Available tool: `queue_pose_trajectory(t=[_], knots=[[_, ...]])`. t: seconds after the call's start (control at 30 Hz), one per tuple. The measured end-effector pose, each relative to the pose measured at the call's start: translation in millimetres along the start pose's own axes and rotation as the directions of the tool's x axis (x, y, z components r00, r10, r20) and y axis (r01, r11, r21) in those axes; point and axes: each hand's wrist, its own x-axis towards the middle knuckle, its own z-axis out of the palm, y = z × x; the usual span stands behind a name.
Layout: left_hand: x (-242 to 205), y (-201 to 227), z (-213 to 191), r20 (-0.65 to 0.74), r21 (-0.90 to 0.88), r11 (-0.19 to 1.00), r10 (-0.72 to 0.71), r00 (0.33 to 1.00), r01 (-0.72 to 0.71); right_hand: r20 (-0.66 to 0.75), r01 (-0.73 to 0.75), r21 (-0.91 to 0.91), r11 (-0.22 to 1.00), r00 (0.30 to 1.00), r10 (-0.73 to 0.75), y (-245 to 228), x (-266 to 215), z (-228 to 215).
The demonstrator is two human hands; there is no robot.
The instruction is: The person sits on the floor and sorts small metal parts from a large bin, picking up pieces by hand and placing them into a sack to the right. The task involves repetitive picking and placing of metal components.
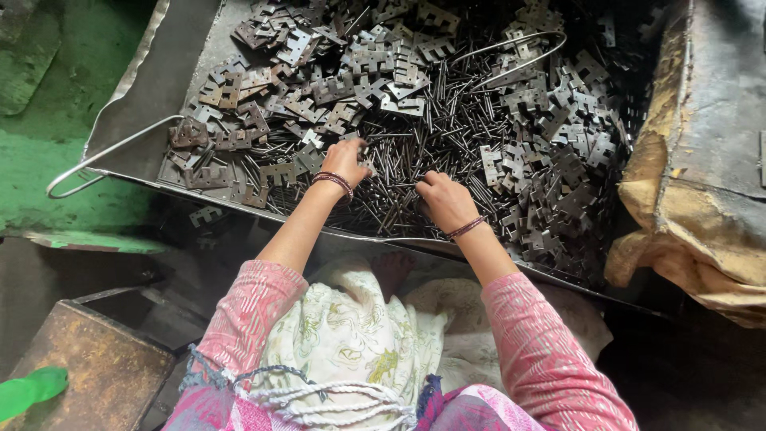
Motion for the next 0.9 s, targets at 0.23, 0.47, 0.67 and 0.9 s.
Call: queue_pose_trajectory(t=[0.23, 0.47, 0.67, 0.9], knots=[[-17.5, 13.6, -22.9, 0.179, 0.12, 0.957, 0.243, 0.953, -0.266, -0.203, -0.175, 0.393, 0.902, 0.941, 0.272, 3.4, -30.3, -18.8], [-28.9, 57.1, -40.2, 0.282, 0.437, 0.839, 0.214, 0.935, -0.324, -0.113, -0.423, 0.64, 0.642, 0.775, 0.622, 14.7, -54.1, -17.3], [-18.1, 78.3, -54.1, 0.156, 0.264, 0.926, 0.234, 0.96, -0.269, -0.085, -0.399, 0.77, 0.497, 0.708, 0.701, 18.3, -55.8, -17.9], [-23.3, 105.5, 33.9, 0.243, -0.869, 0.425, -0.083, 0.967, 0.255, -0.087, -0.266, 0.868, 0.419, 0.749, 0.657, 3.1, -51.3, -26.3]])
